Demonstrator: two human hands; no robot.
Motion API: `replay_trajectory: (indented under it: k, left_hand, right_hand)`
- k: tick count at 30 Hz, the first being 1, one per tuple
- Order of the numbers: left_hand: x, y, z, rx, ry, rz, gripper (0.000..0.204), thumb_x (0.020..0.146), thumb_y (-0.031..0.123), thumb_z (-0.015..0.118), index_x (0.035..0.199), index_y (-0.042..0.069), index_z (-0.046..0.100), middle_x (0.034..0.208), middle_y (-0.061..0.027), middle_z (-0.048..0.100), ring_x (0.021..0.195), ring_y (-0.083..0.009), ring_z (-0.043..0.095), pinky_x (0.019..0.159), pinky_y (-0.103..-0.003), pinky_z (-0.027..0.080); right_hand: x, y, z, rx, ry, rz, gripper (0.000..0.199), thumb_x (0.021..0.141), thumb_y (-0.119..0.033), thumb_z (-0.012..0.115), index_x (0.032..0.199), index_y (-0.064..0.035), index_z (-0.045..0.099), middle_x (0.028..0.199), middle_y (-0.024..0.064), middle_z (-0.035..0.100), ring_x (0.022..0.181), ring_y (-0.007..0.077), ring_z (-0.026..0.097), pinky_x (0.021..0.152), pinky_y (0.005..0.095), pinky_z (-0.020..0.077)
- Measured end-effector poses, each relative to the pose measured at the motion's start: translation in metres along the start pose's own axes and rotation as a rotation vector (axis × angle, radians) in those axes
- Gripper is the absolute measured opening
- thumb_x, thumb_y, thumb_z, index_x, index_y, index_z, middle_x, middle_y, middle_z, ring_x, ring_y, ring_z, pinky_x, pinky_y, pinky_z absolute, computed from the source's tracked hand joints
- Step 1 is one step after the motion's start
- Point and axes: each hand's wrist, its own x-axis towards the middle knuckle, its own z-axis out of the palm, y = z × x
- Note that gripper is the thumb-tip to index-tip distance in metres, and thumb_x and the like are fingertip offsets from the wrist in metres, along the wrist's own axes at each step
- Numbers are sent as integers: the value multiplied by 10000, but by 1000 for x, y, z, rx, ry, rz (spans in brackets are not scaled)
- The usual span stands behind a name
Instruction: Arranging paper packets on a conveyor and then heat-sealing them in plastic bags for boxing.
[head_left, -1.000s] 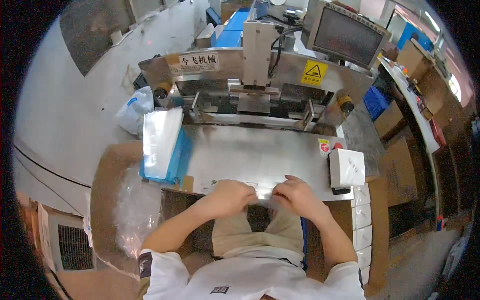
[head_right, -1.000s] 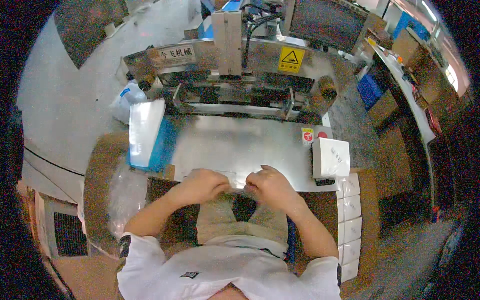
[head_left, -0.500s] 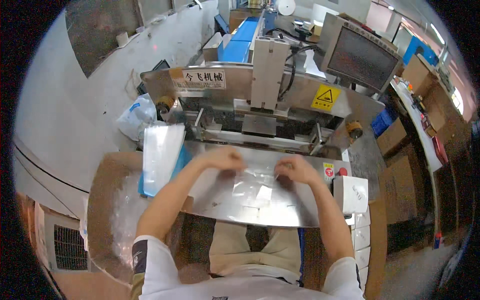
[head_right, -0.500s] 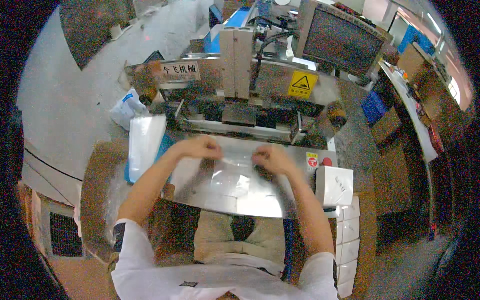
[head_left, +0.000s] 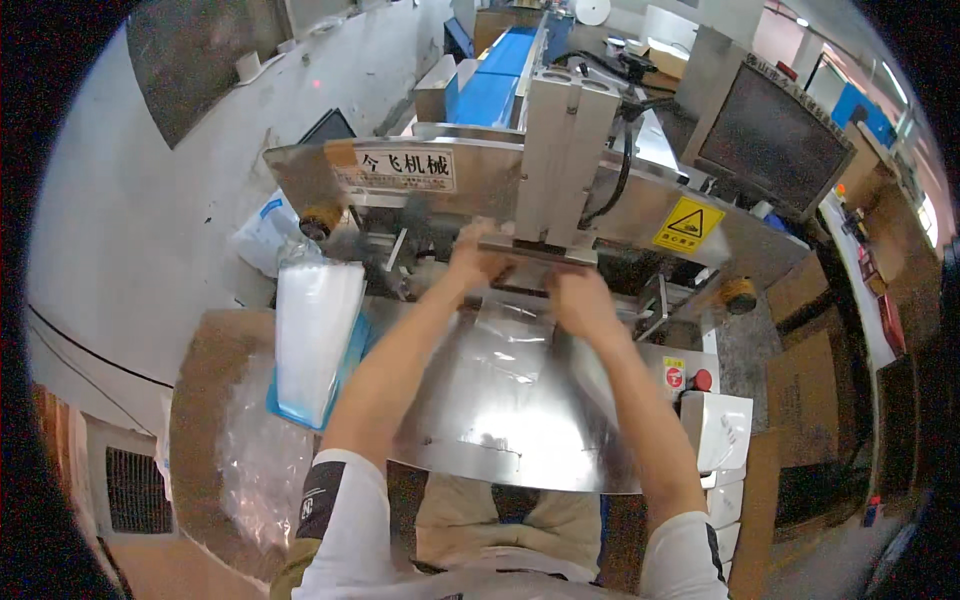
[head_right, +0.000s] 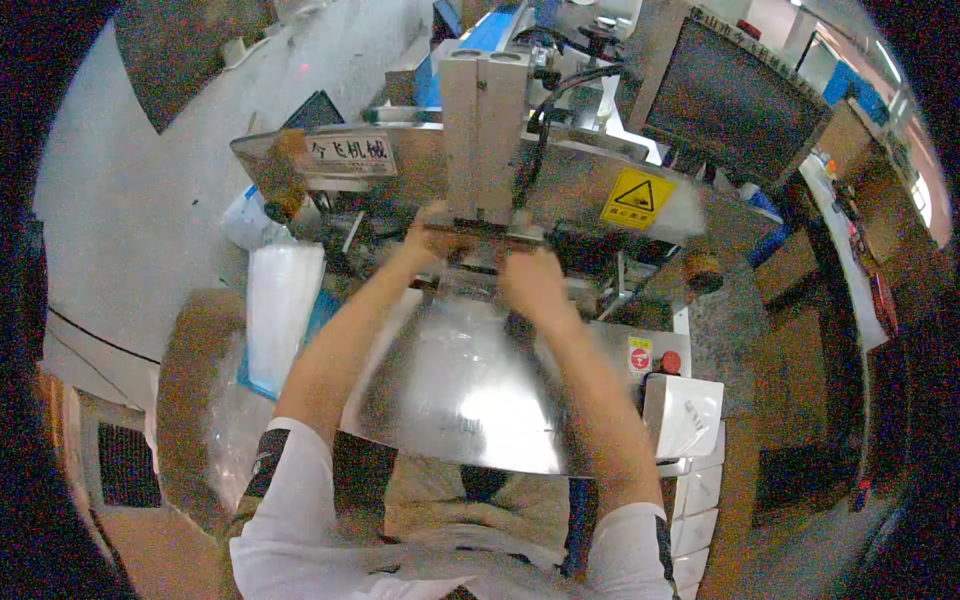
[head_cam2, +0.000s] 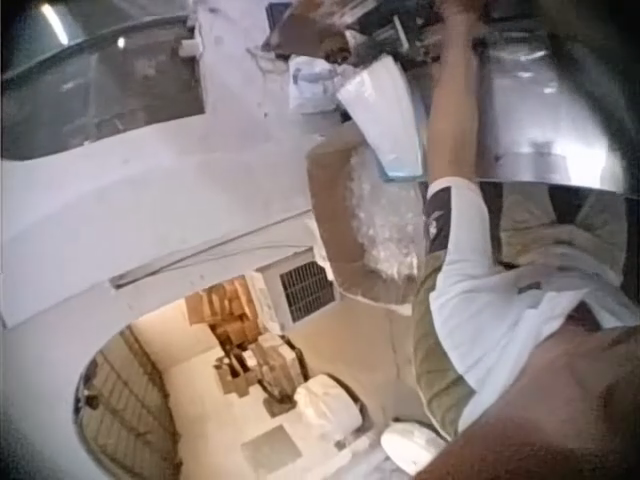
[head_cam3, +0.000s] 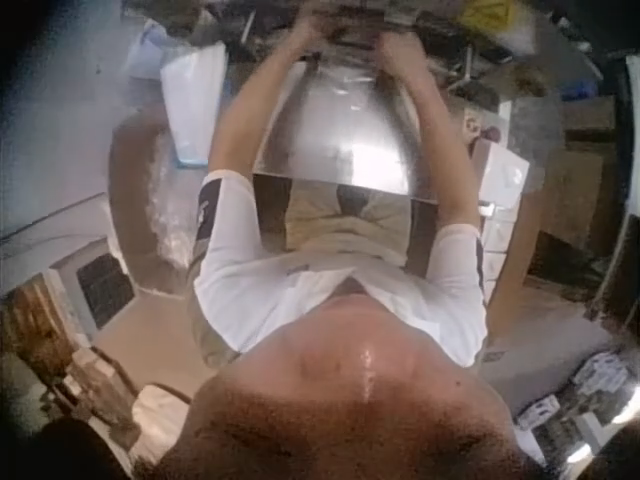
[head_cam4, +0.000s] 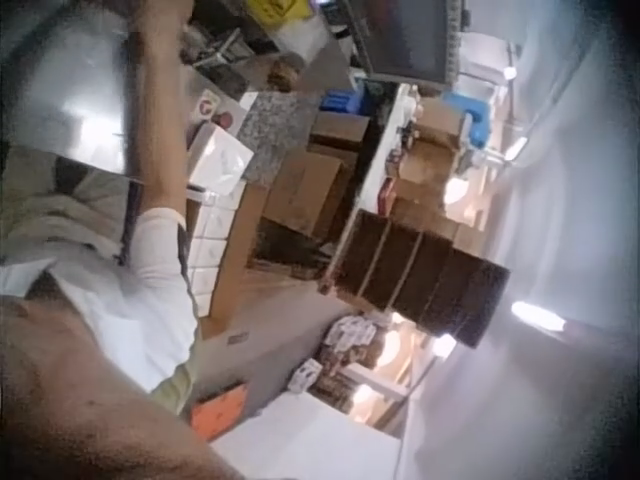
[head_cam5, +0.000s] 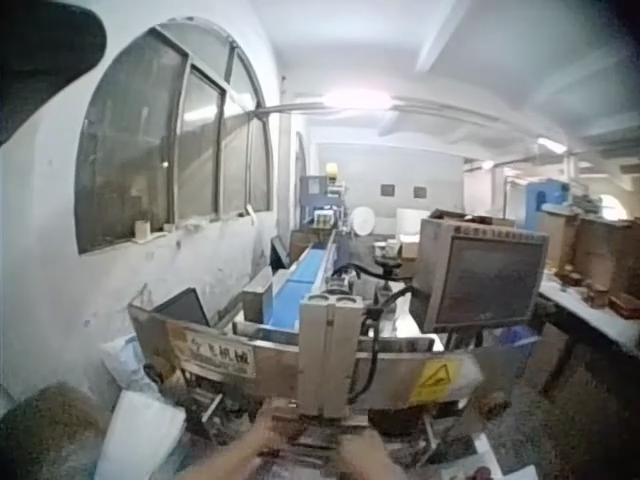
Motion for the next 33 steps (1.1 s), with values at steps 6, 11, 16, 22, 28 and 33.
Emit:
replay_trajectory:
  k: [6, 11, 16, 22, 28, 33]
  left_hand:
    - [-179, 158, 49, 631, -67, 1, 521, 882, 373, 596, 1216, -26, 560, 1340, -258, 474, 1280, -423, 413, 1056, -588, 296]
    - [-227, 182, 55, 566, -56, -65, 699, 927, 500, 537, 1352, -50, 464, 1432, -287, 392, 1375, -450, 310, 1111, -628, 206]
    - [-232, 185, 51, 547, -22, -83, 671, 926, 471, 553, 1347, -45, 467, 1411, -284, 409, 1357, -448, 330, 1107, -634, 209]
    - [-232, 193, 49, 522, 82, -31, 615, 880, 388, 628, 1295, -41, 480, 1310, -239, 447, 1296, -419, 361, 1063, -613, 276]
    - [-235, 189, 49, 532, 102, -41, 628, 878, 372, 634, 1301, -61, 465, 1322, -272, 437, 1299, -438, 353, 1066, -617, 271]
    - [-229, 187, 51, 491, 116, -40, 637, 885, 369, 628, 1308, -75, 456, 1350, -304, 420, 1312, -462, 341, 1072, -628, 256]
  right_hand:
    - [-20, -6, -12, 17, 175, -53, 442, 926, -251, 544, 1271, 25, 539, 1278, 229, 568, 1237, 368, 510, 1028, 450, 417]
    - [-14, 2, -1, 90, 293, -171, 461, 920, -222, 573, 1294, 42, 518, 1321, 252, 532, 1257, 403, 481, 1053, 448, 397]
    - [-13, -1, 3, 111, 331, -230, 452, 924, -238, 568, 1277, 43, 533, 1336, 254, 516, 1240, 416, 487, 1047, 449, 400]
    - [-10, 11, 6, 49, 242, -181, 505, 965, -328, 499, 1332, 20, 491, 1383, 247, 491, 1284, 414, 468, 1046, 476, 424]
    - [-8, -2, -21, -41, 242, -165, 478, 926, -216, 537, 1349, -6, 461, 1289, 265, 543, 1207, 434, 506, 1009, 477, 424]
    - [-2, 11, -20, -102, 155, -94, 436, 939, -232, 512, 1326, -34, 478, 1203, 256, 600, 1084, 428, 586, 933, 487, 472]
